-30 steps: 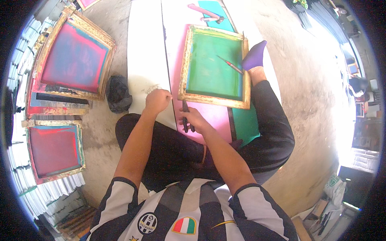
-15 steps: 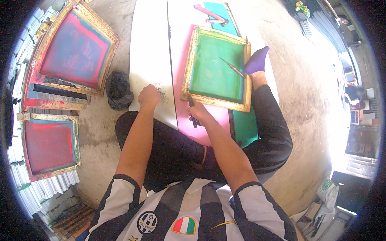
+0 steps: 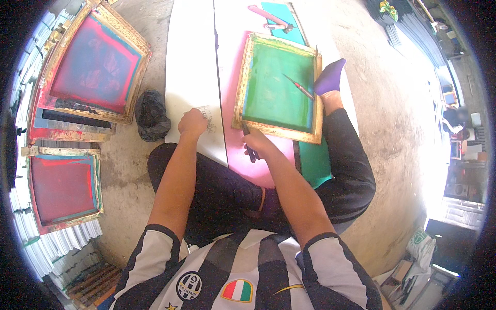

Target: The person is repairing a screen printing frame by scraping off excess material from the frame's edge using a small tool. They are sitting on the floor in a workshop environment.

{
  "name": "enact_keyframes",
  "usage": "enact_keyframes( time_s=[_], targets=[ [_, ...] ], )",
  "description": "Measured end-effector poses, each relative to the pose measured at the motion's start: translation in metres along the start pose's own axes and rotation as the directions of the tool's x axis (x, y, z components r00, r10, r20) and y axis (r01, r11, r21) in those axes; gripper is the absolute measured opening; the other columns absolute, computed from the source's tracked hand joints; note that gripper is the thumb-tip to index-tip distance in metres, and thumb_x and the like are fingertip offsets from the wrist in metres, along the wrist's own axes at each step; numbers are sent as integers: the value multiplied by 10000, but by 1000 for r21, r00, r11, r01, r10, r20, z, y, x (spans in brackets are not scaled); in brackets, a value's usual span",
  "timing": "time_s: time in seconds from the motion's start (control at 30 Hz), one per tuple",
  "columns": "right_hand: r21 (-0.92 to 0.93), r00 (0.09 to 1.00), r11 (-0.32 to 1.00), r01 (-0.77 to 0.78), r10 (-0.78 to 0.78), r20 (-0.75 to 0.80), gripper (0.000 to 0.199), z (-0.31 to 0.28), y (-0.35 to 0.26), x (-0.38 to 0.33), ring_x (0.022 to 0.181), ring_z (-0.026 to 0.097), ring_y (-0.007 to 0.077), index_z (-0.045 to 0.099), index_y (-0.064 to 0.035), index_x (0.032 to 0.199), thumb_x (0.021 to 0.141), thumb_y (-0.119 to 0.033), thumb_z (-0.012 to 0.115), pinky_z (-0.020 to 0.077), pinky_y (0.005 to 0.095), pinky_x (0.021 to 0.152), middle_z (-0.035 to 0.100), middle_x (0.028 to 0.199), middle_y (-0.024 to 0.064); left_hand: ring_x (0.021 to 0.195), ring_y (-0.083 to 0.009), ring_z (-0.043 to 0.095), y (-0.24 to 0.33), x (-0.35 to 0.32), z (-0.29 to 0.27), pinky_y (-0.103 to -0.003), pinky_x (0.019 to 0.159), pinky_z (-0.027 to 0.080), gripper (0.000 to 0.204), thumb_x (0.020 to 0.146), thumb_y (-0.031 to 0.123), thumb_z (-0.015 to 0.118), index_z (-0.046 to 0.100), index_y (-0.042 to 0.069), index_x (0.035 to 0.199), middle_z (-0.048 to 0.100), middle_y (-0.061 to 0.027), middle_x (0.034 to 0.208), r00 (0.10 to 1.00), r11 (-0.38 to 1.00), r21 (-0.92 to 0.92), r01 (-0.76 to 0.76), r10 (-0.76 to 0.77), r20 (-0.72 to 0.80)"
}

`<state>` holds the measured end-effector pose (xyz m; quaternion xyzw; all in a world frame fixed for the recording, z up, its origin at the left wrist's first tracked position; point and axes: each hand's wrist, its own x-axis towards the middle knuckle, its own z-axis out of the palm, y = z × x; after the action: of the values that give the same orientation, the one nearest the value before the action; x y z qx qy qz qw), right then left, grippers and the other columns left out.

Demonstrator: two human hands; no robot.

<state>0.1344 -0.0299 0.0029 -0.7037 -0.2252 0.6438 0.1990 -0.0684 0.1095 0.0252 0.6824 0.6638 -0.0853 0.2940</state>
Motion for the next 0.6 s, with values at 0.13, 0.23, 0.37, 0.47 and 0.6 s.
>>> enact_keyframes(
  time_s=[0.13, 0.23, 0.37, 0.47, 0.6],
  targets=[
    [21, 1000, 1000, 10, -10, -29, 296, 1, -5, -6, 632, 642, 271, 501, 38, 1156, 940, -143, 591, 492, 466, 441, 601, 832, 169, 1100, -367, 714, 0, -2, 0, -458, 888, 582, 292, 889, 158, 660, 734, 45, 1147, 735, -199, 1172, 1000, 1000, -4, -19, 19, -3],
    [-9, 999, 999, 41, -41, -25, 305, -2, 3, 1, 599, 634, 251, 507, 32, 1175, 932, -137, 582, 495, 445, 450, 609, 787, 159, 1106, -389, 704, -1, 4, 7, -477, 921, 571, 366, 886, 325, 732, 745, 51, 1128, 735, -205, 1168, 1000, 1000, -4, -30, 30, -8],
    [-98, 987, 991, 91, -103, -121, 275, 3, 3, -4, 520, 608, 212, 565, 36, 1125, 903, -124, 587, 488, 379, 442, 610, 711, 131, 1088, -368, 716, 1, 5, 11, -459, 873, 584, 275, 907, 167, 634, 732, 39, 1131, 735, -202, 1170, 998, 998, 13, -68, 68, -11],
    [-173, 968, 982, 79, -117, -223, 224, 15, 6, 1, 528, 629, 229, 576, 12, 1068, 902, -137, 553, 478, 393, 398, 637, 742, 144, 1082, -369, 715, 6, 3, 8, -464, 868, 584, 275, 916, 191, 638, 731, 47, 1132, 736, -196, 1166, 997, 998, 11, -69, 69, 18],
    [-243, 947, 970, -4, -74, -311, 189, 29, -1, -7, 554, 656, 237, 587, -7, 1017, 905, -143, 519, 488, 400, 390, 669, 784, 173, 1072, -370, 717, 11, -2, 6, -471, 864, 585, 270, 920, 227, 661, 739, 66, 1122, 742, -182, 1150, 996, 997, 3, -83, 82, 31]
  ],
)
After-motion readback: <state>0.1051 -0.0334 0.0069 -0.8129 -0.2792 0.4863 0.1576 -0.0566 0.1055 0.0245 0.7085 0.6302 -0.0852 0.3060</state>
